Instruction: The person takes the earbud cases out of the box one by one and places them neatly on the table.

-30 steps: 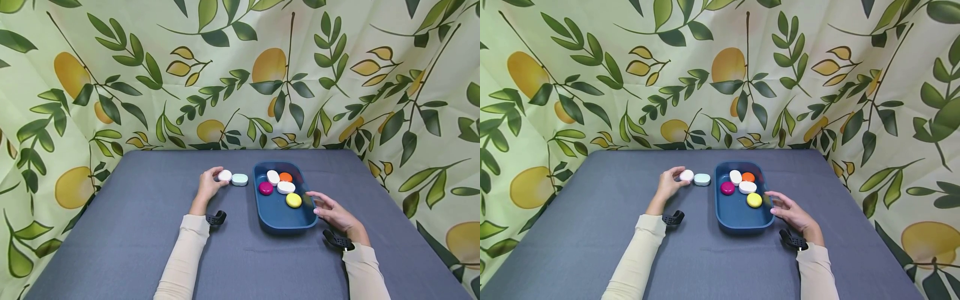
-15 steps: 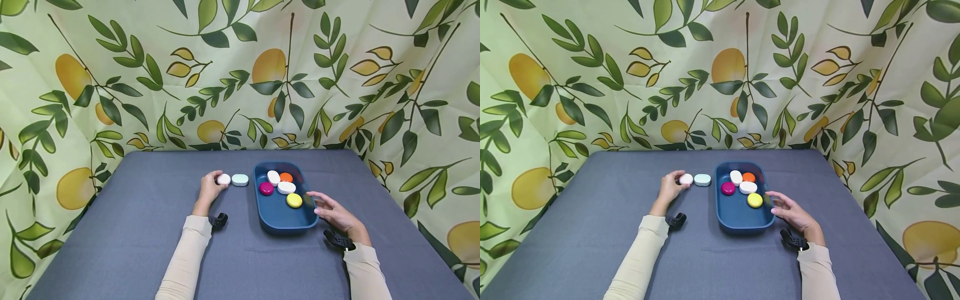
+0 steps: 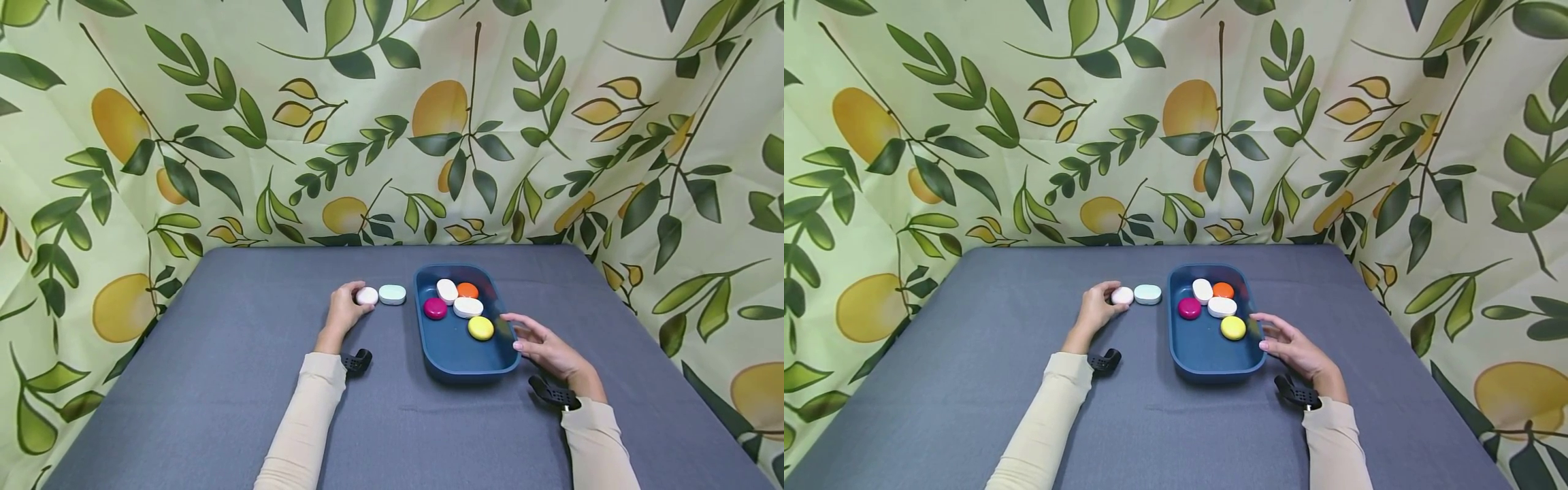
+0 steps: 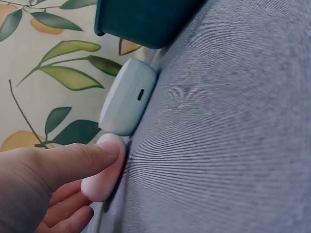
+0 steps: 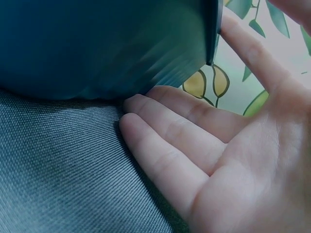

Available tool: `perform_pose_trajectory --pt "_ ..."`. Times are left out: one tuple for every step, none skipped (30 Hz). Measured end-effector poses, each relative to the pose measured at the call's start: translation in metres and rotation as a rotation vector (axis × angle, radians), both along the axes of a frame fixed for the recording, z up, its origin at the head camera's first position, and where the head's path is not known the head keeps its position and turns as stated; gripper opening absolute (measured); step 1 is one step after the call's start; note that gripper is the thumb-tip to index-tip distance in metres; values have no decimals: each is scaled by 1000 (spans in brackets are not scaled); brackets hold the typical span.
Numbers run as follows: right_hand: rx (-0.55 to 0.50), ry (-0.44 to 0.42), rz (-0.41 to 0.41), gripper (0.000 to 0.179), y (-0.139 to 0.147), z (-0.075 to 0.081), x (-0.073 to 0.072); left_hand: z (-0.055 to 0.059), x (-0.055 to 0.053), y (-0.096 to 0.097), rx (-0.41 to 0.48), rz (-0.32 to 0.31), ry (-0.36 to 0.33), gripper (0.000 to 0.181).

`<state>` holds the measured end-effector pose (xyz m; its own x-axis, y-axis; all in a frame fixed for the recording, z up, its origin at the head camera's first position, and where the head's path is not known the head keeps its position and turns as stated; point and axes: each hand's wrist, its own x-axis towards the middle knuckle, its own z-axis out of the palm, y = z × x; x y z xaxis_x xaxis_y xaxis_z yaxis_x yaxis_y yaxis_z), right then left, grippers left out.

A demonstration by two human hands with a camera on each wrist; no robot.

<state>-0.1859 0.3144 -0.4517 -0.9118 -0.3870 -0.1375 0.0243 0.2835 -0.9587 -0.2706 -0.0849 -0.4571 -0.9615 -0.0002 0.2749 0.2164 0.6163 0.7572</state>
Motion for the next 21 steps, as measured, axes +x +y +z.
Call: perform_pose_trajectory --pt "-2 -1 0 53 0 0 0 1 0 0 5 0 -8 50" --pt "-2 -1 1 53 0 -1 0 2 0 0 12 2 -17 50" --pt "-2 -1 2 53 1 -1 0 3 0 -1 11 4 -23 51" --pt "-2 0 3 54 1 -1 0 5 0 0 7 5 -26 51" --pt "-3 -4 2 54 1 -1 0 7 0 0 11 8 -37 52" --pt "-7 -7 2 54 1 -1 -1 10 1 0 10 8 -41 52" --pt "-12 -5 6 53 1 -2 -1 13 1 0 10 7 -45 52" --pt "-17 -5 10 53 2 -2 -1 15 1 0 11 4 -41 52" --pt "-25 -4 14 53 2 -2 -1 18 2 1 14 -1 -44 52" --pt "-33 -4 17 53 2 -2 -1 22 3 1 24 -8 -43 53" --pt "-40 -5 20 53 2 -2 0 25 4 2 47 -20 -49 53" --pt "-46 0 25 52 2 -2 0 28 5 3 72 -35 -57 53" --pt "-45 6 30 53 2 -1 0 31 6 4 98 -52 -66 54" --pt "-43 6 28 53 2 -1 0 35 8 5 126 -70 -74 54" --pt "-40 7 27 53 2 -1 0 39 10 7 151 -88 -90 55" --pt "-36 7 26 53 2 -1 0 43 11 9 179 -107 -98 55" --pt "-33 9 25 53 2 -1 0 46 13 11 202 -125 -105 55" --pt "-30 10 24 53 2 -1 0 49 14 13 221 -141 -111 55" --pt "-27 10 23 53 2 -1 0 52 16 15 235 -154 -109 54" --pt "-27 10 22 53 2 -1 0 54 18 18 247 -168 -107 53" --pt "-26 10 21 53 2 -1 0 55 19 21 258 -179 -108 52"
